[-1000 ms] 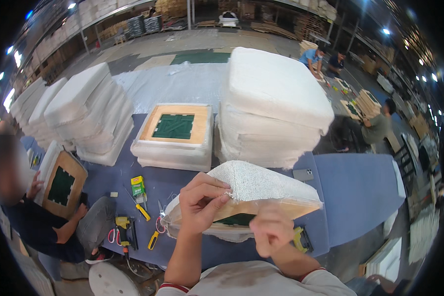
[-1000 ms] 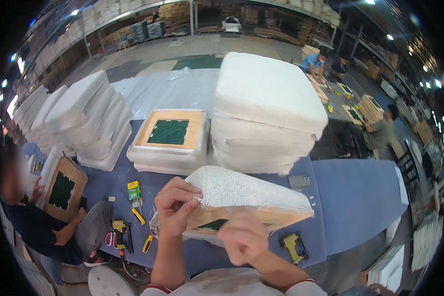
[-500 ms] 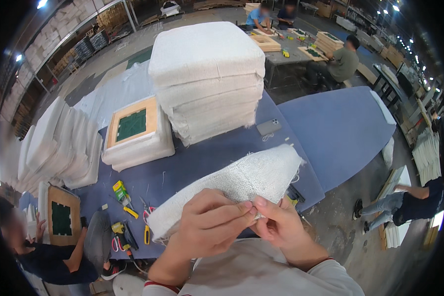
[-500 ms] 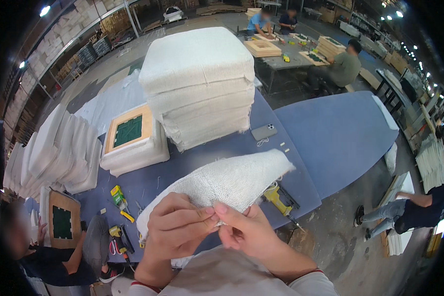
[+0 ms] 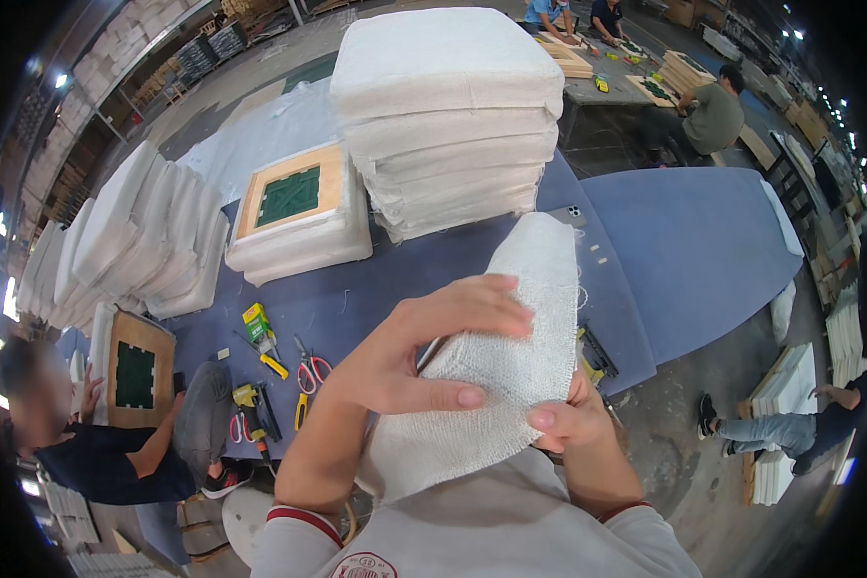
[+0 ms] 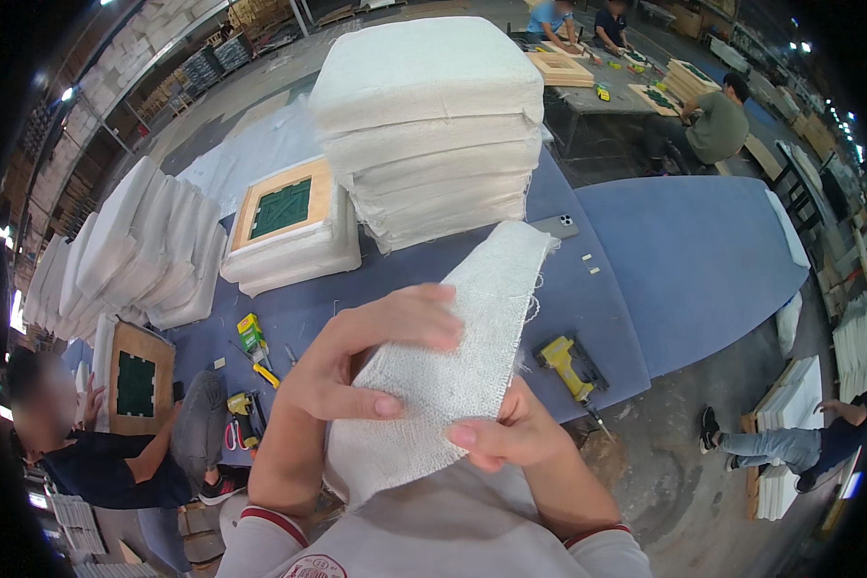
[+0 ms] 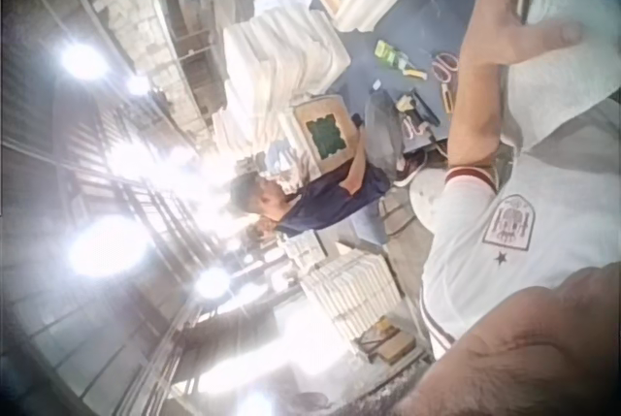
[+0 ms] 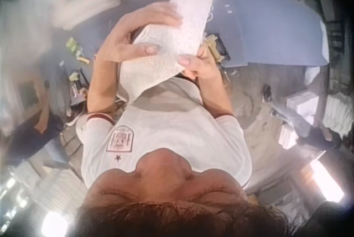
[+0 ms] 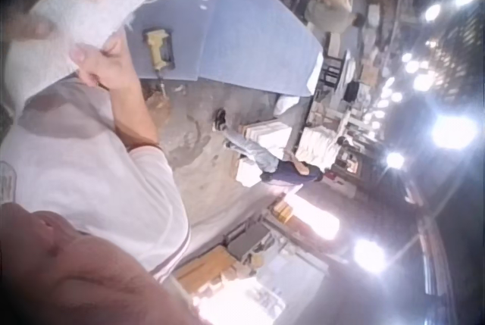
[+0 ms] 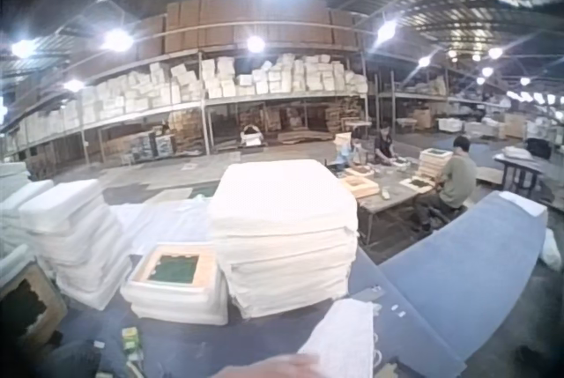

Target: The person wraps white fabric around a rectangular wooden frame with green padding and secures it using a staple gun. They repeatedly pull, fold, and staple the fabric to ensure it is taut and neatly attached to the frame.

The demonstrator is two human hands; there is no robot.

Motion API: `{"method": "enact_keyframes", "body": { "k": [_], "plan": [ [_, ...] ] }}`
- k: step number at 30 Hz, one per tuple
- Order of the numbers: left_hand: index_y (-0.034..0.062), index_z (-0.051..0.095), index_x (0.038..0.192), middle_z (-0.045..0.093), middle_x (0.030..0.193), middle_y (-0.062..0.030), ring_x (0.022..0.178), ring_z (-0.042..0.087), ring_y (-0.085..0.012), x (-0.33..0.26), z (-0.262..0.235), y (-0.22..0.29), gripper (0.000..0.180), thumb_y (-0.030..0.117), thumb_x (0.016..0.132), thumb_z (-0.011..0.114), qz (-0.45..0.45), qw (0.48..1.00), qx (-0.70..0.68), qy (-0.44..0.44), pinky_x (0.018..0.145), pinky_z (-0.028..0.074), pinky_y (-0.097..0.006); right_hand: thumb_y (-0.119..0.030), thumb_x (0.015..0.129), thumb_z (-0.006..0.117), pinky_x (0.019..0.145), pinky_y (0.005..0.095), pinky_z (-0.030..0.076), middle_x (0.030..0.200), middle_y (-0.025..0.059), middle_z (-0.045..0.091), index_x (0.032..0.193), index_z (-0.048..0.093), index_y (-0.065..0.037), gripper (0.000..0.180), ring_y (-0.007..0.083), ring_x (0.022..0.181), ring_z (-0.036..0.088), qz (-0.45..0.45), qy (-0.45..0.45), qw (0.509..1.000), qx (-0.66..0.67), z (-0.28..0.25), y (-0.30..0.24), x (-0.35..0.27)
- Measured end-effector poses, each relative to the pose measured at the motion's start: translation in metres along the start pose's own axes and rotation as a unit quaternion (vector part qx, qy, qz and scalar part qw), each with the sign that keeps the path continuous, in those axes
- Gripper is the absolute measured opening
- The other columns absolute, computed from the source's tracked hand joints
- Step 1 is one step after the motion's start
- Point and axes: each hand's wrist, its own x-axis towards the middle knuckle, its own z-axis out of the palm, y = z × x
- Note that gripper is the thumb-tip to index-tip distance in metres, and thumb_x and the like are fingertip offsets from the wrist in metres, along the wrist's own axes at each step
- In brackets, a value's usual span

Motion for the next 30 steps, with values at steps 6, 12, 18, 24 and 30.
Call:
{"method": "enact_keyframes", "body": {
  "k": [6, 12, 18, 24, 30],
  "plan": [
    [0.002, 0.086, 0.117, 0.083, 0.122, -0.0139, 0.131, 0.07, -0.0375, -0.027, -0.003, -0.008, 0.04, 0.028, 0.087, 0.088, 0.042, 0.999, 0.024, 0.02, 0.125, 0.038, -0.057, -0.012, 0.105, 0.073, 0.045, 0.0267, 0.035, 0.068, 0.0011, 0.062, 0.138, 0.062, 0.005, 0.039, 0.0058, 0.052, 0.05, -0.026, -0.091, 0.995, -0.002, -0.013, 0.021, 0.003],
    [-0.0008, 0.088, 0.106, 0.084, 0.118, -0.0163, 0.116, 0.076, -0.0366, -0.018, 0.005, 0.014, 0.038, 0.034, 0.089, 0.085, 0.006, 0.997, 0.038, 0.066, 0.127, 0.037, -0.059, -0.009, 0.105, 0.072, 0.046, 0.0274, 0.035, 0.069, 0.0022, 0.061, 0.133, 0.065, 0.005, 0.032, 0.0078, 0.051, 0.05, 0.011, -0.064, 0.997, 0.034, -0.005, 0.014, 0.009],
    [0.0046, 0.09, 0.1, 0.085, 0.115, -0.0137, 0.124, 0.071, -0.0368, -0.031, -0.006, 0.01, 0.033, 0.032, 0.081, 0.087, 0.02, 0.998, -0.001, 0.062, 0.128, 0.036, -0.06, -0.007, 0.106, 0.071, 0.048, 0.0275, 0.035, 0.072, 0.0015, 0.06, 0.131, 0.066, 0.004, 0.028, 0.008, 0.055, 0.05, 0.025, -0.123, 0.992, 0.022, -0.004, 0.016, 0.019],
    [0.0139, 0.088, 0.092, 0.082, 0.111, -0.007, 0.121, 0.069, -0.0358, -0.022, -0.003, 0.051, 0.027, 0.025, 0.067, 0.092, -0.038, 0.987, 0.153, 0.02, 0.127, 0.035, -0.064, -0.002, 0.103, 0.074, 0.069, 0.0297, 0.051, 0.093, 0.0023, 0.073, 0.114, 0.077, 0.002, 0.013, 0.0102, 0.08, 0.065, -0.139, -0.169, 0.969, -0.111, -0.007, 0.044, 0.036],
    [0.0131, 0.088, 0.104, 0.08, 0.124, -0.0118, 0.127, 0.068, -0.0363, -0.039, -0.021, 0.053, 0.039, 0.021, 0.067, 0.097, -0.02, 0.987, 0.158, 0.023, 0.126, 0.038, -0.059, 0.0, 0.098, 0.077, 0.085, 0.033, 0.057, 0.107, 0.0029, 0.079, 0.112, 0.081, 0.003, 0.015, 0.0137, 0.097, 0.071, -0.18, -0.178, 0.946, -0.204, 0.003, 0.045, 0.055]
  ]
}}
